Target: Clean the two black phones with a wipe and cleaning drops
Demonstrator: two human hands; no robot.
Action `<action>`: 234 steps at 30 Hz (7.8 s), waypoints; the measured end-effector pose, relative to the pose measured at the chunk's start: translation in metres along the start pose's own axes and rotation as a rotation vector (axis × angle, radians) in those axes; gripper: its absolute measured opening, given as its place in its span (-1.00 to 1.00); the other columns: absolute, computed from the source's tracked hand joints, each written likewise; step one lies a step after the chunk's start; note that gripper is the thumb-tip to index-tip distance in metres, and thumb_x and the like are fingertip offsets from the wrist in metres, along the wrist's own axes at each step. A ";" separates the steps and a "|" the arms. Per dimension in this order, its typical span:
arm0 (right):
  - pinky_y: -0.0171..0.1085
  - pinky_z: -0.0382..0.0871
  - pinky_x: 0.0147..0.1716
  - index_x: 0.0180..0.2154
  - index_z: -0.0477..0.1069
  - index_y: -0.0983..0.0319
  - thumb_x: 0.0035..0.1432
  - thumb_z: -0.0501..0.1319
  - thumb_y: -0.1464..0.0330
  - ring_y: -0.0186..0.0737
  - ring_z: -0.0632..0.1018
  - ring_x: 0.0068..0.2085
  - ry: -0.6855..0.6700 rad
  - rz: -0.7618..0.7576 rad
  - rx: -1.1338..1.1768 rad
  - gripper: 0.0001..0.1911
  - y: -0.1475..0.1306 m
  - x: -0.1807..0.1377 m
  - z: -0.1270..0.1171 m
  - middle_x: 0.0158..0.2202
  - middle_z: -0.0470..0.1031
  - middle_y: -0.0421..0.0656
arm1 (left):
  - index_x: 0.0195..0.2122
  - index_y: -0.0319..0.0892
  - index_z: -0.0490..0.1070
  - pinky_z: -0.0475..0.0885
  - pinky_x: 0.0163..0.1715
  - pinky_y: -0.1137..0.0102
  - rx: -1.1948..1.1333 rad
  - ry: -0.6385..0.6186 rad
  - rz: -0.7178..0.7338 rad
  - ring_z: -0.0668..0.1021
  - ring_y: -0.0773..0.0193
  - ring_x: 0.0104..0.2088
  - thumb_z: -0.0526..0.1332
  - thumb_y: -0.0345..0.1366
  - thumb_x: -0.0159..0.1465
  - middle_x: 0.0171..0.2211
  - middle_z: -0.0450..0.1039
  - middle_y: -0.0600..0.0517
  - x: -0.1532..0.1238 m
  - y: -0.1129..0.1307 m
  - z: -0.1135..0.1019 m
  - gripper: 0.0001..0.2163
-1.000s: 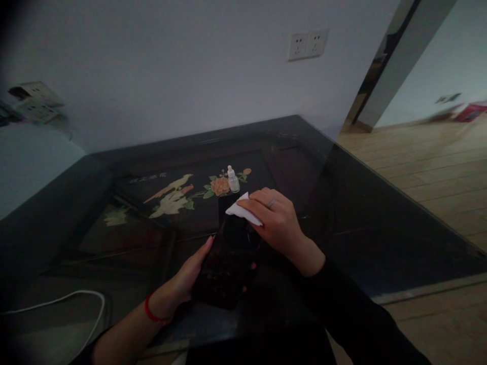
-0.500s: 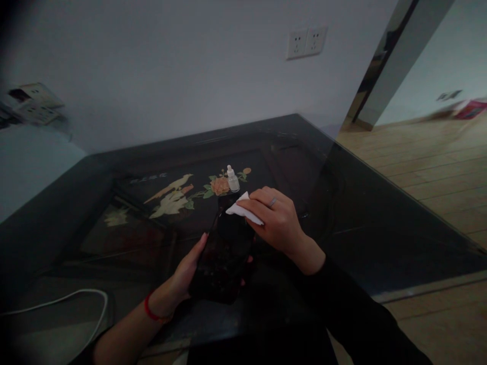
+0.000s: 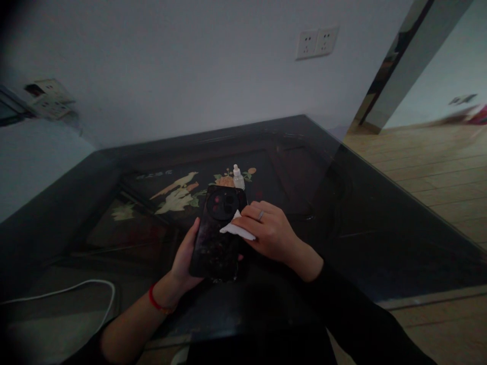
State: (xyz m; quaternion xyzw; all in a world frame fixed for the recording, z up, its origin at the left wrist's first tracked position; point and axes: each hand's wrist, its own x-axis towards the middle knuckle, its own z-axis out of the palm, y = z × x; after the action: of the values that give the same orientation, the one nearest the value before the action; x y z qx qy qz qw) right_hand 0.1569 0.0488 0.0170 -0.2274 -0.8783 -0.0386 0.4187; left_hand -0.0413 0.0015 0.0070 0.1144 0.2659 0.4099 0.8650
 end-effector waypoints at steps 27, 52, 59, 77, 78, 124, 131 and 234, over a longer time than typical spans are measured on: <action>-0.25 0.32 -0.34 -0.25 0.49 0.32 0.30 0.05 0.43 -0.23 0.45 -0.34 -0.023 -0.181 0.045 -0.77 -0.049 0.004 0.032 -0.38 0.51 -0.10 | -0.28 -0.31 0.54 0.38 -0.29 0.42 -0.082 0.035 -0.016 0.53 0.30 -0.48 -0.04 -0.15 0.38 -0.51 0.52 0.00 0.011 -0.009 -0.001 -0.59; -0.24 0.38 -0.32 -0.25 0.46 0.30 0.27 0.06 0.42 -0.20 0.45 -0.31 -0.055 -0.046 0.055 -0.80 -0.030 0.000 0.029 -0.32 0.49 -0.05 | -0.33 -0.28 0.54 0.37 -0.25 0.40 -0.120 0.069 0.002 0.54 0.30 -0.48 -0.10 -0.15 0.39 -0.49 0.53 -0.01 0.011 -0.005 0.002 -0.54; -0.25 0.35 -0.34 -0.24 0.45 0.29 0.28 0.04 0.48 -0.23 0.44 -0.33 -0.136 -0.239 0.130 -0.79 -0.041 -0.002 0.032 -0.35 0.49 -0.11 | -0.21 -0.31 0.54 0.33 -0.04 0.34 -0.080 0.094 0.059 0.57 0.21 -0.30 -0.06 -0.14 0.35 -0.36 0.57 -0.05 0.015 -0.001 0.004 -0.57; -0.24 0.44 -0.26 -0.18 0.42 0.30 0.21 0.08 0.54 -0.21 0.49 -0.22 -0.091 -0.070 0.118 -0.80 -0.021 -0.005 0.020 -0.26 0.51 -0.06 | -0.13 -0.34 0.52 0.30 0.06 0.22 -0.079 0.040 0.100 0.55 0.09 -0.08 -0.18 -0.12 0.38 -0.22 0.58 -0.15 0.012 0.006 0.005 -0.48; -0.23 0.44 -0.25 -0.17 0.42 0.29 0.21 0.07 0.54 -0.20 0.49 -0.21 -0.084 -0.070 0.107 -0.79 -0.019 -0.005 0.020 -0.25 0.51 -0.06 | -0.16 -0.33 0.52 0.30 0.07 0.21 -0.084 0.042 0.100 0.55 0.08 -0.08 -0.18 -0.12 0.38 -0.23 0.58 -0.15 0.011 0.006 0.006 -0.48; -0.22 0.40 -0.29 -0.21 0.38 0.26 0.16 0.12 0.54 -0.20 0.49 -0.27 -0.143 -0.144 0.176 -0.83 -0.027 -0.003 0.021 -0.29 0.53 -0.09 | -0.02 -0.35 0.46 0.30 0.09 0.23 -0.041 0.105 0.173 0.56 0.11 -0.07 -0.09 -0.08 0.36 -0.18 0.58 -0.14 0.015 0.013 0.000 -0.51; -0.21 0.40 -0.29 -0.22 0.40 0.23 0.05 0.10 0.61 -0.17 0.47 -0.23 -0.052 0.140 0.111 -0.72 -0.005 -0.008 0.019 -0.25 0.48 -0.07 | -0.18 -0.25 0.51 0.34 0.04 0.12 -0.060 0.131 0.067 0.59 0.11 -0.19 -0.06 -0.14 0.37 -0.27 0.59 -0.09 0.011 0.008 0.002 -0.61; -0.14 0.33 -0.21 -0.18 0.39 0.20 0.13 0.13 0.53 -0.11 0.44 -0.22 0.167 0.269 -0.031 -0.78 -0.006 0.004 0.015 -0.28 0.47 -0.11 | 0.10 -0.16 0.39 0.43 -0.08 0.18 0.083 0.162 -0.019 0.61 0.12 -0.23 -0.04 -0.10 0.37 -0.21 0.58 -0.09 0.004 -0.018 0.015 -0.59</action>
State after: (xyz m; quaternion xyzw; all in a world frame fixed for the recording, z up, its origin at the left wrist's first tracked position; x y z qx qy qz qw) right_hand 0.1415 0.0486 0.0110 -0.3456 -0.8012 -0.0146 0.4883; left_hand -0.0192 -0.0070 0.0106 0.1140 0.3530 0.3981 0.8390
